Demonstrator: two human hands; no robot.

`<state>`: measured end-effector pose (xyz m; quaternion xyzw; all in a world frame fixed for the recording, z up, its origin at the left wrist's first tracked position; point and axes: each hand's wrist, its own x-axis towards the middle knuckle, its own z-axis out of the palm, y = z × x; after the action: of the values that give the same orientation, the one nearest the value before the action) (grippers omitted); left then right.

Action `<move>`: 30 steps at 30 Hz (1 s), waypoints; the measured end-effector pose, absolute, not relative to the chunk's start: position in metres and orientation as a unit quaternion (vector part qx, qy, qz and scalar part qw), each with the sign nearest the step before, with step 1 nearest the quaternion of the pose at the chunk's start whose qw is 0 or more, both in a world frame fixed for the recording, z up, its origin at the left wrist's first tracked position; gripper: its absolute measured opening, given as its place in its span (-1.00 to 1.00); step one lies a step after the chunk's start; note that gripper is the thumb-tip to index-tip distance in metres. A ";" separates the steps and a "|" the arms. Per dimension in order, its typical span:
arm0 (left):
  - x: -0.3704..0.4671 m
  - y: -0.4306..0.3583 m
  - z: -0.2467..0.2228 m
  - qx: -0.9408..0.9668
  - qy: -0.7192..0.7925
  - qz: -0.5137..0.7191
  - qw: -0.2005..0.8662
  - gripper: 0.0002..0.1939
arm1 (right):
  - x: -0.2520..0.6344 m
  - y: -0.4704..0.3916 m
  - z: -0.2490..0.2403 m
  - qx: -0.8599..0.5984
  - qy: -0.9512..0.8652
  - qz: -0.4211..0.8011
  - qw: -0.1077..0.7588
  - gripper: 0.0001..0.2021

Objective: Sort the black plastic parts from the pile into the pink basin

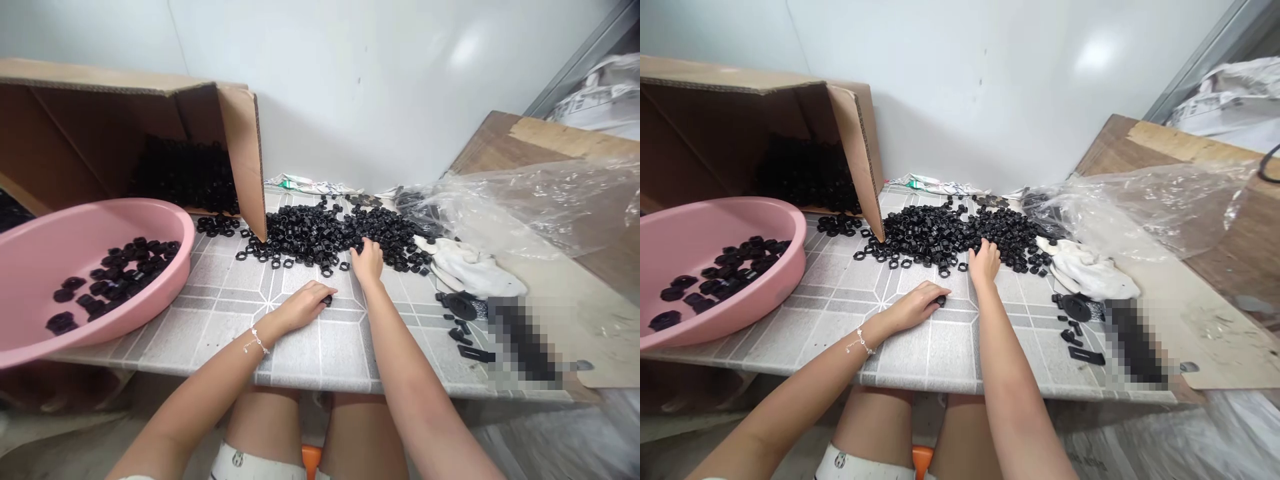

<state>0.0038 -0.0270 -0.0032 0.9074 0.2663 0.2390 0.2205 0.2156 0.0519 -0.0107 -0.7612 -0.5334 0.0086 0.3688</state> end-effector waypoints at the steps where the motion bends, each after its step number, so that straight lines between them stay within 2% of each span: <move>1: 0.004 -0.027 -0.004 0.906 0.269 0.239 0.222 -0.58 | 0.215 0.057 -0.011 -0.763 -0.543 0.005 0.349 -0.67; 4: 0.003 -0.027 -0.004 0.904 0.273 0.241 0.225 -0.59 | 0.213 0.060 -0.009 -0.748 -0.574 -0.008 0.333 -0.77; 7: 0.004 -0.028 -0.003 0.904 0.272 0.240 0.224 -0.62 | 0.207 0.046 -0.005 -0.703 -0.577 0.017 0.416 -0.77; 10: 0.005 -0.029 0.000 0.900 0.268 0.252 0.231 -0.66 | 0.196 0.019 -0.003 -0.620 -0.576 0.118 0.521 -0.75; 14: 0.006 -0.028 0.001 0.873 0.278 0.300 0.268 -0.62 | 0.179 -0.019 -0.007 -0.542 -0.555 0.283 0.565 -0.67; 18: 0.008 -0.023 -0.002 0.840 0.327 0.333 0.275 -0.64 | 0.174 -0.033 -0.007 -0.475 -0.536 0.430 0.550 -0.65; 22: 0.009 -0.017 -0.004 0.792 0.389 0.358 0.306 -0.63 | 0.177 -0.030 -0.006 -0.441 -0.513 0.500 0.540 -0.71; 30: 0.008 -0.014 -0.005 0.708 0.424 0.405 0.393 -0.68 | 0.173 -0.031 -0.011 -0.480 -0.561 0.446 0.506 -0.75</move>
<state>0.0084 -0.0140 -0.0047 0.7084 0.4242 0.4050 0.3927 0.1732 -0.0312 -0.0108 -0.4804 -0.5608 0.4456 0.5061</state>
